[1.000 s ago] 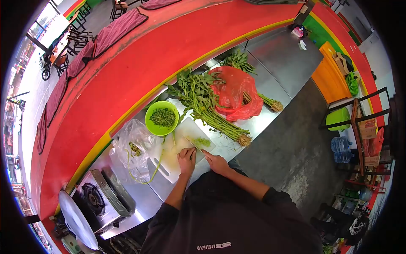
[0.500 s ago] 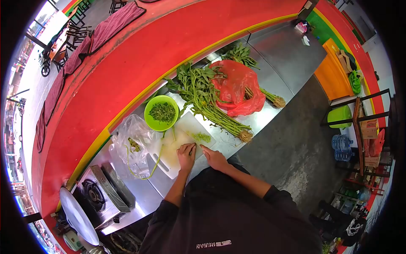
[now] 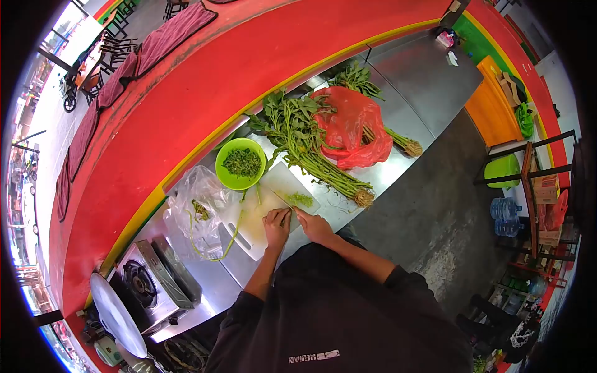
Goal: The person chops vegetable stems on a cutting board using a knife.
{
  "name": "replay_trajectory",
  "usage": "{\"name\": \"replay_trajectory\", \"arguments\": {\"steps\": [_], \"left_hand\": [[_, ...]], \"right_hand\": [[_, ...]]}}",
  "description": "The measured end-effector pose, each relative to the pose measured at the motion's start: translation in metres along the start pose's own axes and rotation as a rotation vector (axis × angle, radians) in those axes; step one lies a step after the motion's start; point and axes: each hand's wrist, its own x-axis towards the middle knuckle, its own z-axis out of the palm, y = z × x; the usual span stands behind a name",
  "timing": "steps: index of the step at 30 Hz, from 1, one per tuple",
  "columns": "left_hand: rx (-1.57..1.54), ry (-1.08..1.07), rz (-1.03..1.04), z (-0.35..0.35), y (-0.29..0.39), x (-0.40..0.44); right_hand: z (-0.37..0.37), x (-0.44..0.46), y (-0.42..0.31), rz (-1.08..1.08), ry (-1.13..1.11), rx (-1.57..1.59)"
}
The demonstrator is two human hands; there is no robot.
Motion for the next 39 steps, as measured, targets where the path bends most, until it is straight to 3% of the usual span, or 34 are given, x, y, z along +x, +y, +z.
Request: {"name": "replay_trajectory", "arguments": {"steps": [8, 16, 24, 28, 39], "left_hand": [[-0.032, 0.01, -0.003, -0.001, 0.0, -0.001], [0.002, -0.018, 0.035, -0.003, 0.001, -0.003], [-0.025, -0.003, 0.015, 0.0, -0.004, -0.004], [-0.034, -0.02, 0.022, -0.004, -0.001, -0.002], [-0.029, -0.03, 0.001, -0.002, -0.004, -0.004]], "right_hand": [[-0.004, -0.015, 0.003, 0.048, -0.036, -0.028], [0.001, -0.002, 0.004, -0.055, -0.009, -0.024], [-0.006, -0.023, 0.002, 0.074, -0.035, -0.021], [0.0, -0.023, 0.005, -0.03, 0.045, 0.02], [0.003, -0.013, 0.004, 0.008, 0.019, -0.02]]}}
